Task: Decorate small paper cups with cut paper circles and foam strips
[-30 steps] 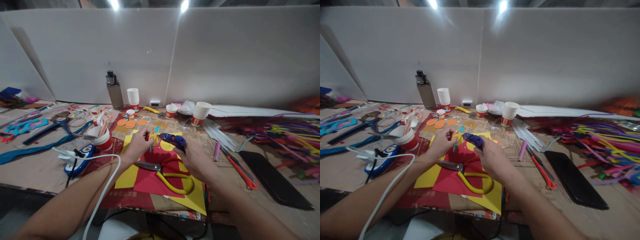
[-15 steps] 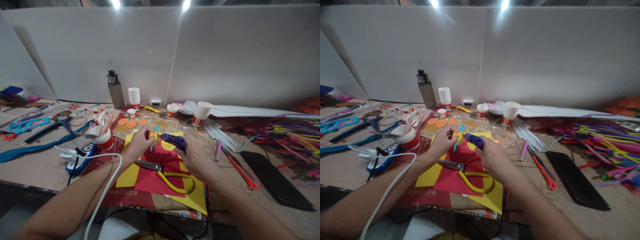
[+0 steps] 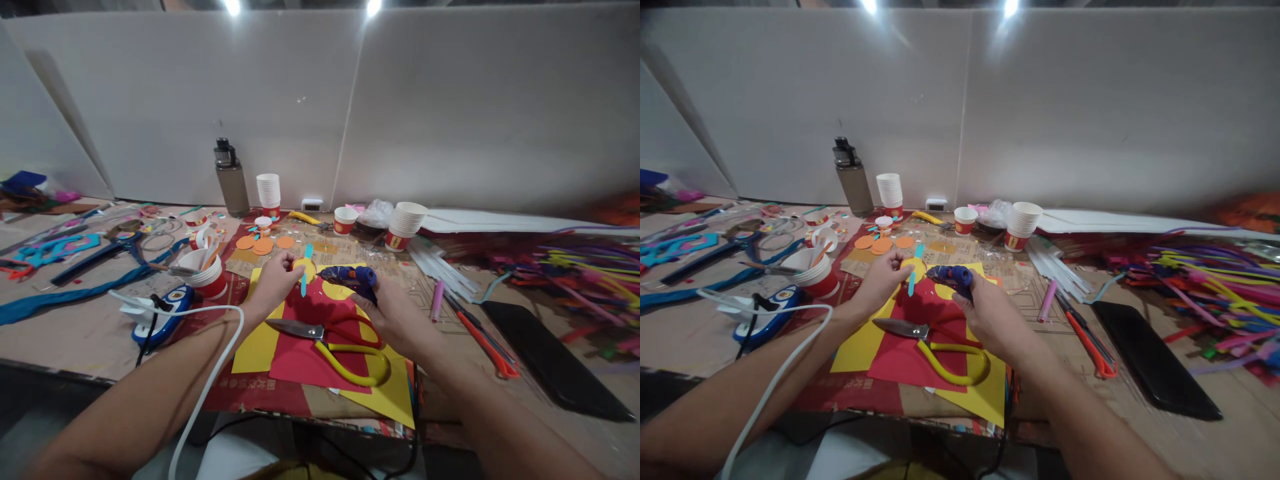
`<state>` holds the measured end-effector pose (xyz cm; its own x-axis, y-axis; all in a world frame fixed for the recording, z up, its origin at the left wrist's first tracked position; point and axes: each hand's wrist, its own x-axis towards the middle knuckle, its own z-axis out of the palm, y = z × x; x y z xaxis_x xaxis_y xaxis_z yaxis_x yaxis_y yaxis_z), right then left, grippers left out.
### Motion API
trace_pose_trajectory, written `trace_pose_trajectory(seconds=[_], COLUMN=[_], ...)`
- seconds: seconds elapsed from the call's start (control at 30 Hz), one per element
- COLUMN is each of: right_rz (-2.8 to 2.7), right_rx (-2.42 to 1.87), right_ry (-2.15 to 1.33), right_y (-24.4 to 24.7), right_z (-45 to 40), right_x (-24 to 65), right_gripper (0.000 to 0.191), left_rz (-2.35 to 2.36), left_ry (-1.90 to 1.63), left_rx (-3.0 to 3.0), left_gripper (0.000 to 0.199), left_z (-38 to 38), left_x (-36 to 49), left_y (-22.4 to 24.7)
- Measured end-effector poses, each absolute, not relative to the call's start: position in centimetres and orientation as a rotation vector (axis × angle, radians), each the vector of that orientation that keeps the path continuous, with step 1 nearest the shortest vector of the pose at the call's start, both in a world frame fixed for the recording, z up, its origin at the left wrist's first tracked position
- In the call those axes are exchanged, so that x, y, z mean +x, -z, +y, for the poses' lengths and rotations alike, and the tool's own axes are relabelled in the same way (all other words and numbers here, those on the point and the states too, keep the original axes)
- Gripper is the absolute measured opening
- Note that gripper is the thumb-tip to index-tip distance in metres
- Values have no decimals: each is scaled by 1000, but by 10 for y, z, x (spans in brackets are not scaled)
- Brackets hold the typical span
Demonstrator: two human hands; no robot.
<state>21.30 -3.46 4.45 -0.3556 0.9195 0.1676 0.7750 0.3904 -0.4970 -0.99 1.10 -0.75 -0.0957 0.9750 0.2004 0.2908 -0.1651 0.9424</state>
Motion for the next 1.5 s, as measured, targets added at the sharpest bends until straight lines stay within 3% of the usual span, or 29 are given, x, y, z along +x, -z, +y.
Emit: trace_pose_trajectory(seconds=[0.47,0.8,1.13,1.37,1.5], right_rz=[-2268,-2113,-2104,-2067,-2006], right_rx=[-1475,-1308,-1338,-1333,-1324], right_ry=[-518,-621,-576,-529,-574], right_y=[-48,-45,-42,-41,-37], right_z=[-40,-31,-31,-30,-30], right_x=[210,222,218,220,221], right_gripper=[23,28,27,26,26], left_rz=[1532,1055,770,662,594], left_ry=[-1388,-1196,-1020,-1096,-1082], left_rx=[1749,1047,903,684,583], left_gripper=[11,22,24,11,18], left_z=[5,12,4,1,1], left_x=[-7,-8,-2,1,3], left_y=[7,8,2,0,0])
